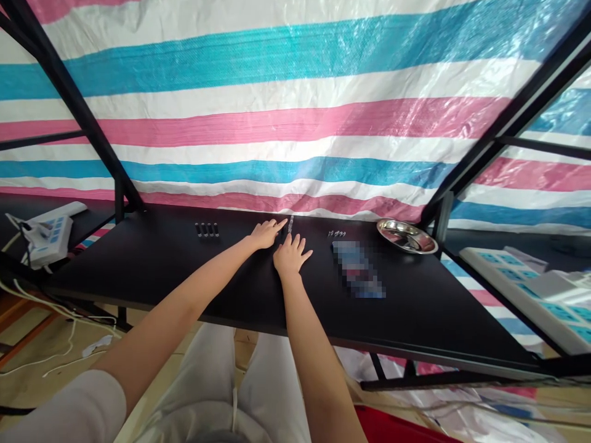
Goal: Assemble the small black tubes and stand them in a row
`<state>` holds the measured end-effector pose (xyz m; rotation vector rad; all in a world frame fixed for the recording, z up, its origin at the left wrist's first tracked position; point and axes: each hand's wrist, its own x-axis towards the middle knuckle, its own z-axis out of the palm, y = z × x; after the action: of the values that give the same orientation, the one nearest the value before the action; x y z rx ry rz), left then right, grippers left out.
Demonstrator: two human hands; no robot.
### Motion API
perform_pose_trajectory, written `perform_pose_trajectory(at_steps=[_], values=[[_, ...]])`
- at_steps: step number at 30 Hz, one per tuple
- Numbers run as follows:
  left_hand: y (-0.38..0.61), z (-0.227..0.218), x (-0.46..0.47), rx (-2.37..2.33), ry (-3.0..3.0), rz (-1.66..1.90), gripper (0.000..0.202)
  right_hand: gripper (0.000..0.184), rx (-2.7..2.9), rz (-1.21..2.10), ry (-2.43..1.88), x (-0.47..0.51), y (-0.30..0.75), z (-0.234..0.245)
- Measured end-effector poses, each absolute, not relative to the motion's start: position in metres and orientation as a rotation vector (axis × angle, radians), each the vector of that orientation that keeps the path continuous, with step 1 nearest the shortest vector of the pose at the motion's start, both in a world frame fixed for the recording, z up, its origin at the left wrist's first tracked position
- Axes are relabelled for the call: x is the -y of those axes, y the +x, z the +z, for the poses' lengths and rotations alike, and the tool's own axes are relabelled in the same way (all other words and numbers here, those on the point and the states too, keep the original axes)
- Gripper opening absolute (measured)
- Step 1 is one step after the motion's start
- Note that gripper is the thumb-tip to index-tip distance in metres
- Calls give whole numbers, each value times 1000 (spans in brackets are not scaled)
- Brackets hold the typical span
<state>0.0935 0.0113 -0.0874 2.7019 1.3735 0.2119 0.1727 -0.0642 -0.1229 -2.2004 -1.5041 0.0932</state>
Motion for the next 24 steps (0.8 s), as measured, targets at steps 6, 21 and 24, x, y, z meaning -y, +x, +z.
perform_pose_trajectory(at_steps=[6, 21, 24], values=[[97, -97, -18, -1387, 2757, 554, 26, 52, 1520, 82, -2209, 64, 172, -122], [13, -108, 42, -1396, 1833, 1475, 18, 59, 1635, 256, -2331, 32, 175, -126], [10, -106, 45, -1401, 1726, 1516, 20, 59, 1643, 267, -2346, 27, 177, -128]])
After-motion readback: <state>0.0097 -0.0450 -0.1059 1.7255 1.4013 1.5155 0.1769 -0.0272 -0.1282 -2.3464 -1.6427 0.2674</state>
